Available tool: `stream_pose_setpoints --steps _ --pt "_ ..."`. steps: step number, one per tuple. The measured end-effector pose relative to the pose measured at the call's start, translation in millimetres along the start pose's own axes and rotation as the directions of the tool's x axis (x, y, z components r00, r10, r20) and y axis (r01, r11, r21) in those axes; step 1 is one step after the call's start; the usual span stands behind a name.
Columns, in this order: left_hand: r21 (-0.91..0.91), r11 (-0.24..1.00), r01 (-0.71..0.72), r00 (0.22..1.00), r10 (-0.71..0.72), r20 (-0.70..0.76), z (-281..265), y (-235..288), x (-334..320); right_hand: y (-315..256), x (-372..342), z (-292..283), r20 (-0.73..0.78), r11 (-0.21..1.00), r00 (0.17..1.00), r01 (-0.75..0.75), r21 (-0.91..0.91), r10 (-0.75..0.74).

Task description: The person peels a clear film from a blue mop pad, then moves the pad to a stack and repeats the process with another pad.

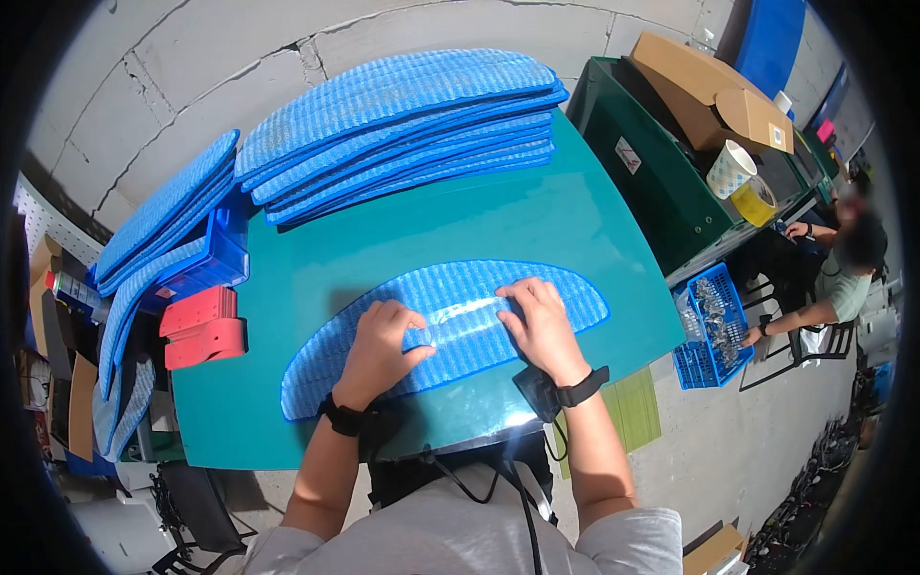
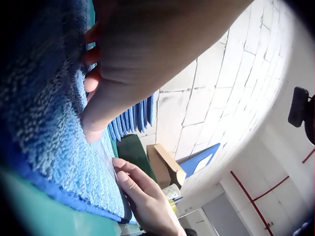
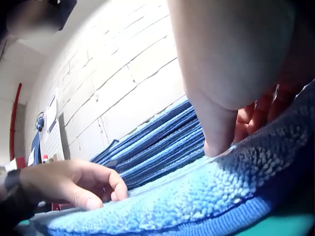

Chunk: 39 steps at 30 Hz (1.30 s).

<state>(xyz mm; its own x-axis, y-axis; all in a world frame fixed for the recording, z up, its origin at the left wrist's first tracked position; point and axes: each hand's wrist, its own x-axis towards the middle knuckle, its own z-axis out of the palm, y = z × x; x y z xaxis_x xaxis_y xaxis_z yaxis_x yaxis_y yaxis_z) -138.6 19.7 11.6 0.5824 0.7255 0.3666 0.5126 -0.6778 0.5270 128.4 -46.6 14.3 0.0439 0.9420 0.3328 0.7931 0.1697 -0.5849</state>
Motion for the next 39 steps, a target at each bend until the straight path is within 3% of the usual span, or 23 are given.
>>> stream_pose_setpoints --steps 4,9,15,20,30,39 --pt "-0.013 1.000 0.006 1.000 -0.006 0.007 -0.6 -2.1 -1.6 4.8 0.8 5.1 -0.049 0.998 0.997 -0.057 0.039 0.059" --pt "-0.028 0.999 0.017 1.000 -0.016 0.018 -1.4 -12.5 -0.8 -5.7 7.2 15.0 -0.086 0.984 0.987 -0.147 -0.103 0.138" --pt "-0.077 0.997 0.002 1.000 -0.002 0.000 -1.0 -14.6 -0.2 -1.8 9.4 20.3 -0.085 0.983 0.980 -0.181 -0.038 0.177" --pt "-0.058 0.995 0.085 0.996 -0.087 -0.037 9.8 -11.4 1.1 -6.4 3.7 16.6 -0.085 0.987 0.984 -0.158 -0.008 0.156" --pt "-0.011 0.998 0.056 0.995 -0.057 -0.085 9.2 -4.7 1.3 -42.9 -9.9 -4.6 -0.005 0.986 0.995 -0.094 0.139 0.095" --pt "-0.052 0.996 0.066 0.995 -0.070 -0.073 11.9 -10.5 1.6 -56.2 -9.2 -12.3 -0.091 0.976 0.992 -0.066 0.206 0.087"
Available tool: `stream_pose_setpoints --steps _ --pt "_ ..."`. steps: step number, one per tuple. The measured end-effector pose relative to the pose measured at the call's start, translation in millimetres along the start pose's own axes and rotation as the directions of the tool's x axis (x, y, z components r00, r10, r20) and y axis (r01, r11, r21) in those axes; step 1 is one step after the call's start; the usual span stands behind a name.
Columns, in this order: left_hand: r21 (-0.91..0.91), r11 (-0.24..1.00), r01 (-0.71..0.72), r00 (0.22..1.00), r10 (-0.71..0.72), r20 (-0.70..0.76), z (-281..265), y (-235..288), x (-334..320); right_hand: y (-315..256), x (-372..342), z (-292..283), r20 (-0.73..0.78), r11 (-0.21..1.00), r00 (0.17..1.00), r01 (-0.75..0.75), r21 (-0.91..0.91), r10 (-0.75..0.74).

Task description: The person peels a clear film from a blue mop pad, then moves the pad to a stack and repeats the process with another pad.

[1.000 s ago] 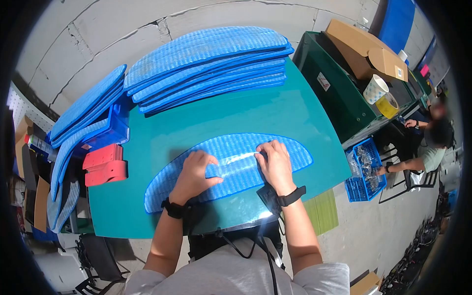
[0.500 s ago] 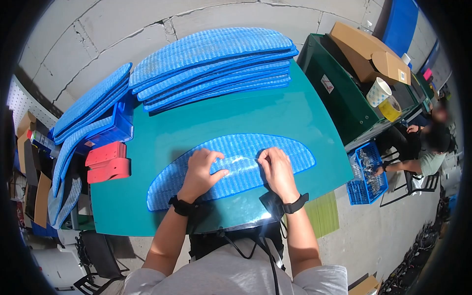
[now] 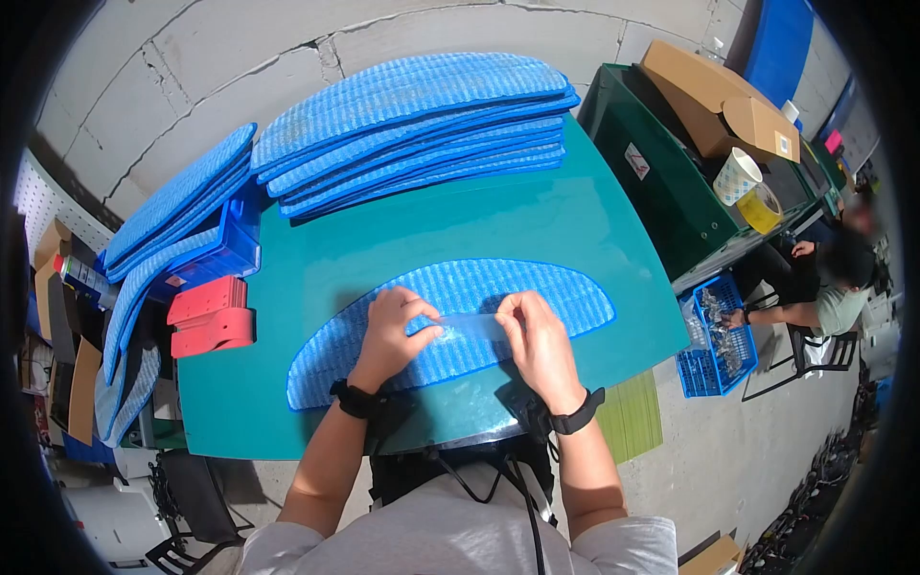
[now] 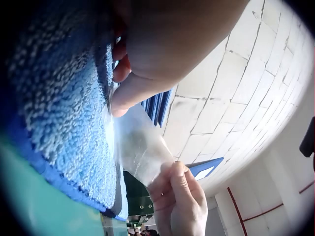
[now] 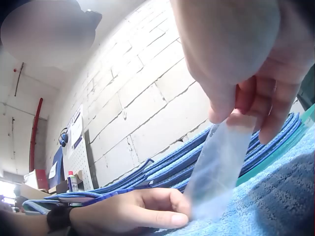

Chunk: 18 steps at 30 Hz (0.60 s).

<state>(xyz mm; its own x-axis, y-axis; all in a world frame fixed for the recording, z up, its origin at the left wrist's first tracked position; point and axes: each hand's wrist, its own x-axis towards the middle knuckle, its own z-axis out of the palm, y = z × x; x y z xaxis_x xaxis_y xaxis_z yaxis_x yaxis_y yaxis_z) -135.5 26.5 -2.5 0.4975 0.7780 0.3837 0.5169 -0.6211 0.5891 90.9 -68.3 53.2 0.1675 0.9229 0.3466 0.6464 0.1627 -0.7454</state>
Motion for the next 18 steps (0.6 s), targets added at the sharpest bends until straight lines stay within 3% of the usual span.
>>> stream_pose_setpoints --steps 3,5,6,8,11,15,18 --pt "-0.114 0.993 -0.023 1.000 0.025 0.010 -2.9 -6.0 3.4 1.3 1.8 -1.8 -0.042 0.999 0.998 -0.036 0.037 0.038" --pt "-0.344 0.939 0.011 0.988 0.044 0.150 -8.6 -3.6 7.6 2.4 2.0 -4.8 -0.050 0.995 0.996 -0.075 0.061 0.078" --pt "-0.345 0.938 0.012 0.988 0.043 0.151 -12.1 1.0 8.1 3.8 1.7 -6.8 -0.063 0.992 0.993 -0.097 0.075 0.101" --pt "-0.545 0.781 0.304 0.910 -0.070 0.408 -20.2 12.3 9.1 6.3 0.7 -11.3 -0.082 0.988 0.988 -0.126 0.089 0.133" --pt "-0.540 0.764 0.352 0.866 -0.048 0.497 -21.2 20.9 7.7 14.8 -4.5 -14.9 -0.073 0.985 0.986 -0.144 0.092 0.151" --pt "-0.519 0.778 0.354 0.886 -0.099 0.454 -13.9 29.7 3.9 24.3 -11.7 -13.2 -0.027 0.988 0.987 -0.156 0.011 0.156" --pt "-0.486 0.813 0.320 0.904 -0.109 0.413 -8.6 30.5 4.6 39.9 -14.4 -2.6 -0.035 0.992 0.999 -0.031 -0.123 0.027"
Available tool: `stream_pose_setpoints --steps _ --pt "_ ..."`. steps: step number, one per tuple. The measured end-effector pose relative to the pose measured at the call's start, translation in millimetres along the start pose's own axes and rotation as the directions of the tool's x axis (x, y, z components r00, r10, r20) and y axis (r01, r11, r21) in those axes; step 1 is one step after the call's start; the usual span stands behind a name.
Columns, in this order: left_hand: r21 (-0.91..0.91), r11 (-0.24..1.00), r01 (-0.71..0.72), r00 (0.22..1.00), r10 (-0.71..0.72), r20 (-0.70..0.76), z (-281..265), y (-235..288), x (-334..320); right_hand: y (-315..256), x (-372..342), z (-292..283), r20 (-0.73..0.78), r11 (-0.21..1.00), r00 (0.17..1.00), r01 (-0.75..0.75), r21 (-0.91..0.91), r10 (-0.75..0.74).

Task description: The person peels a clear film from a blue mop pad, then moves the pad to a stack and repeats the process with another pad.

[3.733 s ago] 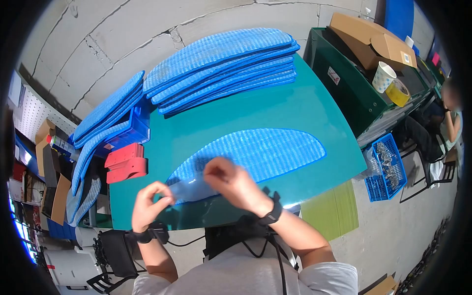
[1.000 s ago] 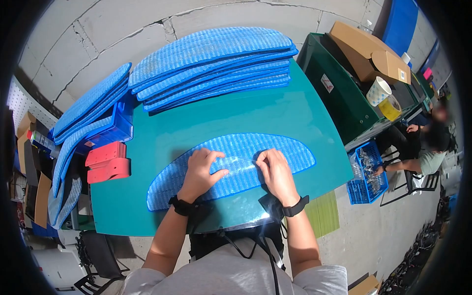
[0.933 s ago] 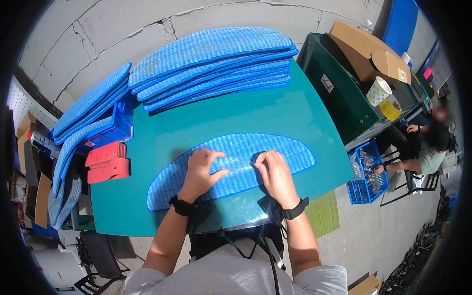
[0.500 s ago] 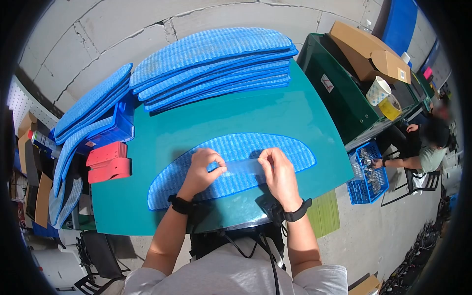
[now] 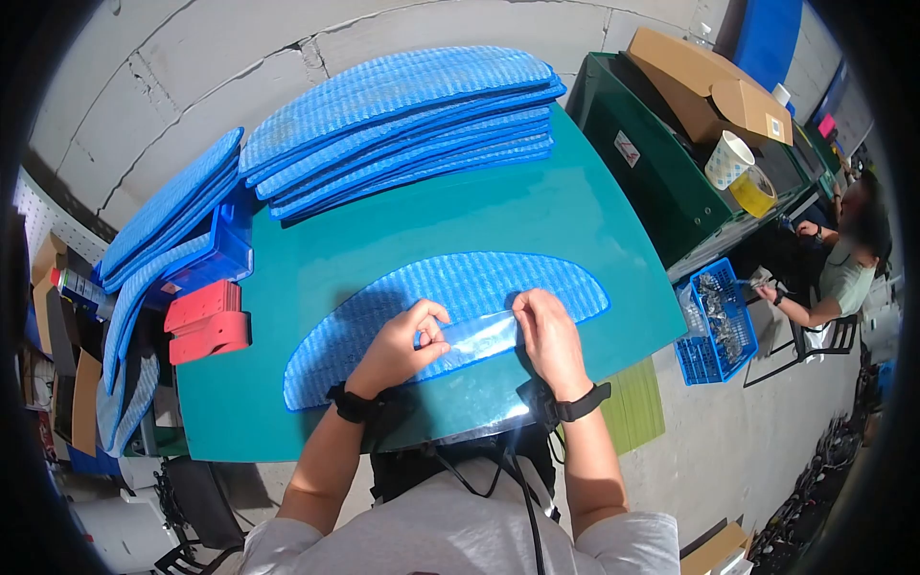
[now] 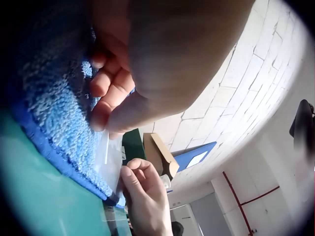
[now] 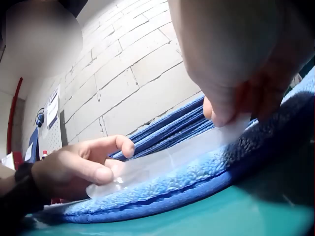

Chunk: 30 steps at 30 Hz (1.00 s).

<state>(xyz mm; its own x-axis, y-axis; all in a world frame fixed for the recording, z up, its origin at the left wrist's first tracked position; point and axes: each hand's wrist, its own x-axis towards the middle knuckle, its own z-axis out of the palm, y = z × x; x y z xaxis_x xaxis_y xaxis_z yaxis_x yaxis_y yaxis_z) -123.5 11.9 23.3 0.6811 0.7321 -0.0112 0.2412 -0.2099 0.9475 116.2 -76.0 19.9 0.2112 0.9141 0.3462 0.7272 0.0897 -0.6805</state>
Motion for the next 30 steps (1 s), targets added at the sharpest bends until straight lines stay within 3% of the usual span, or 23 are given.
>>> stream_pose_setpoints --steps 2,3,5,6,8,16,19,23,30 --pt "0.191 0.980 -0.061 0.998 0.060 0.011 0.9 0.8 1.3 -0.7 1.1 2.3 -0.014 0.999 0.999 0.031 -0.036 -0.032" --pt "0.191 0.980 -0.060 0.998 0.059 0.013 2.3 -1.3 1.0 -1.0 1.4 3.4 -0.025 0.995 0.998 0.063 -0.073 -0.065" --pt "0.376 0.879 -0.293 0.947 0.320 -0.011 6.8 -9.9 0.4 -0.4 1.9 5.0 -0.014 0.992 0.997 0.080 -0.102 -0.082" --pt "0.374 0.880 -0.294 0.947 0.320 -0.009 8.1 -13.2 0.9 -0.3 2.1 5.4 0.000 0.986 0.995 0.101 -0.132 -0.102" --pt "0.522 0.742 -0.421 0.879 0.476 0.032 9.8 -17.9 1.4 -2.4 1.8 4.7 0.013 0.983 0.995 0.096 -0.154 -0.095" --pt "0.510 0.785 -0.351 0.916 0.402 0.011 9.7 -6.4 -4.4 -7.0 -0.8 6.7 0.037 0.977 0.998 0.050 -0.209 -0.043" --pt "0.511 0.782 -0.356 0.913 0.408 0.010 8.3 -5.8 -5.3 -15.2 -0.8 9.5 -0.031 0.964 0.994 0.092 -0.248 -0.103" --pt "0.511 0.778 -0.365 0.906 0.424 0.001 9.4 -9.2 -4.7 -43.0 -8.5 20.9 0.128 0.944 0.954 0.289 -0.161 -0.271" --pt "0.565 0.748 -0.348 0.910 0.413 0.013 5.2 -9.9 -6.8 -31.2 -11.6 13.4 0.182 0.959 0.961 0.237 -0.156 -0.208"
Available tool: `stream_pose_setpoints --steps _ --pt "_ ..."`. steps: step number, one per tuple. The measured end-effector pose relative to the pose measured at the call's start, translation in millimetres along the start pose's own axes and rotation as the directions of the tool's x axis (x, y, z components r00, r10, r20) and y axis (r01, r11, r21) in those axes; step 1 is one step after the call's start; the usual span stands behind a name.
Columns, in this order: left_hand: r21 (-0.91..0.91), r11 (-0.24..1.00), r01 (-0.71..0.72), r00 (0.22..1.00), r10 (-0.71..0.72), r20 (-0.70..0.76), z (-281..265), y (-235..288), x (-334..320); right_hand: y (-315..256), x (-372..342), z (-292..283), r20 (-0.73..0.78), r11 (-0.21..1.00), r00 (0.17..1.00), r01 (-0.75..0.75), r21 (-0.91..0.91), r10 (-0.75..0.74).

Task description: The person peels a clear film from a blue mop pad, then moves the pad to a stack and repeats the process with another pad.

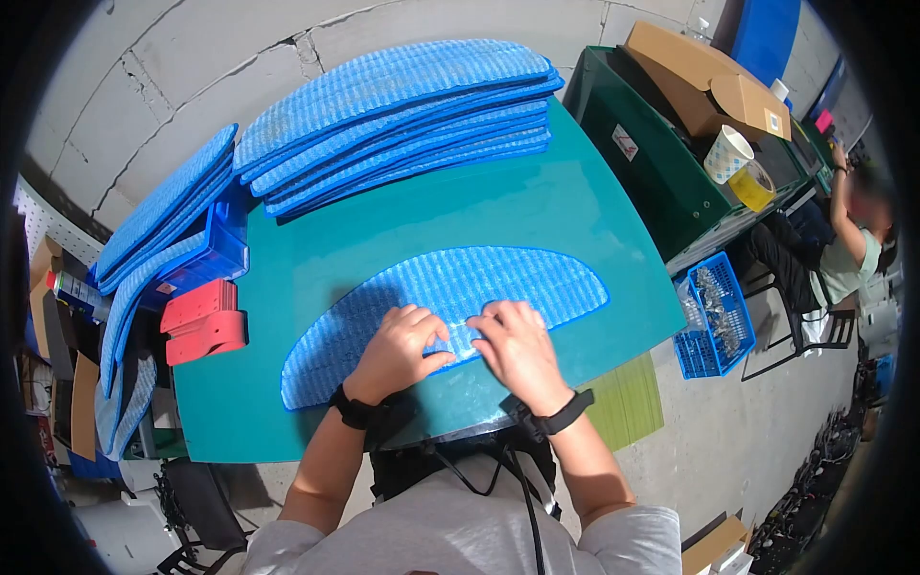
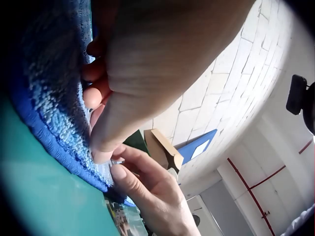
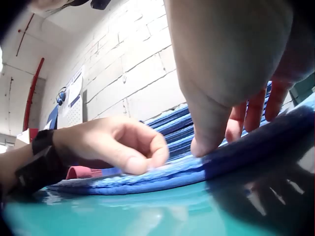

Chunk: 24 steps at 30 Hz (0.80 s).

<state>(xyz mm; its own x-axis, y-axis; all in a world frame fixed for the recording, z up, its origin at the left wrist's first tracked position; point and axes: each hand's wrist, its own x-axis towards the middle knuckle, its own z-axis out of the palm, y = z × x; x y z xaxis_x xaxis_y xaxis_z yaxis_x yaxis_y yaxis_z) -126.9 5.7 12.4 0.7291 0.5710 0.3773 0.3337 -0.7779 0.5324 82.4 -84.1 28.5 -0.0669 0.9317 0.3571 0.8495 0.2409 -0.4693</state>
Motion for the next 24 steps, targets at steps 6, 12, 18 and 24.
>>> stream_pose_setpoints --steps 6,12,18,24 --pt "0.037 0.999 0.030 0.999 -0.031 0.016 -4.2 -0.6 -2.1 33.6 -10.6 -26.8 -0.004 0.989 0.992 -0.127 -0.069 0.127" --pt "0.034 0.995 0.091 0.995 -0.092 0.035 -11.1 0.0 -2.8 36.7 -9.9 -27.0 0.018 0.984 0.984 -0.179 0.005 0.178" --pt "0.040 0.994 0.100 0.993 -0.102 0.052 -14.4 -1.1 -4.4 38.9 -8.0 -28.1 0.006 0.978 0.979 -0.202 0.041 0.202" --pt "0.054 0.995 0.089 0.995 -0.091 0.031 -15.0 -1.1 -4.0 40.4 -4.2 -16.2 -0.052 0.967 0.966 -0.253 0.027 0.254"
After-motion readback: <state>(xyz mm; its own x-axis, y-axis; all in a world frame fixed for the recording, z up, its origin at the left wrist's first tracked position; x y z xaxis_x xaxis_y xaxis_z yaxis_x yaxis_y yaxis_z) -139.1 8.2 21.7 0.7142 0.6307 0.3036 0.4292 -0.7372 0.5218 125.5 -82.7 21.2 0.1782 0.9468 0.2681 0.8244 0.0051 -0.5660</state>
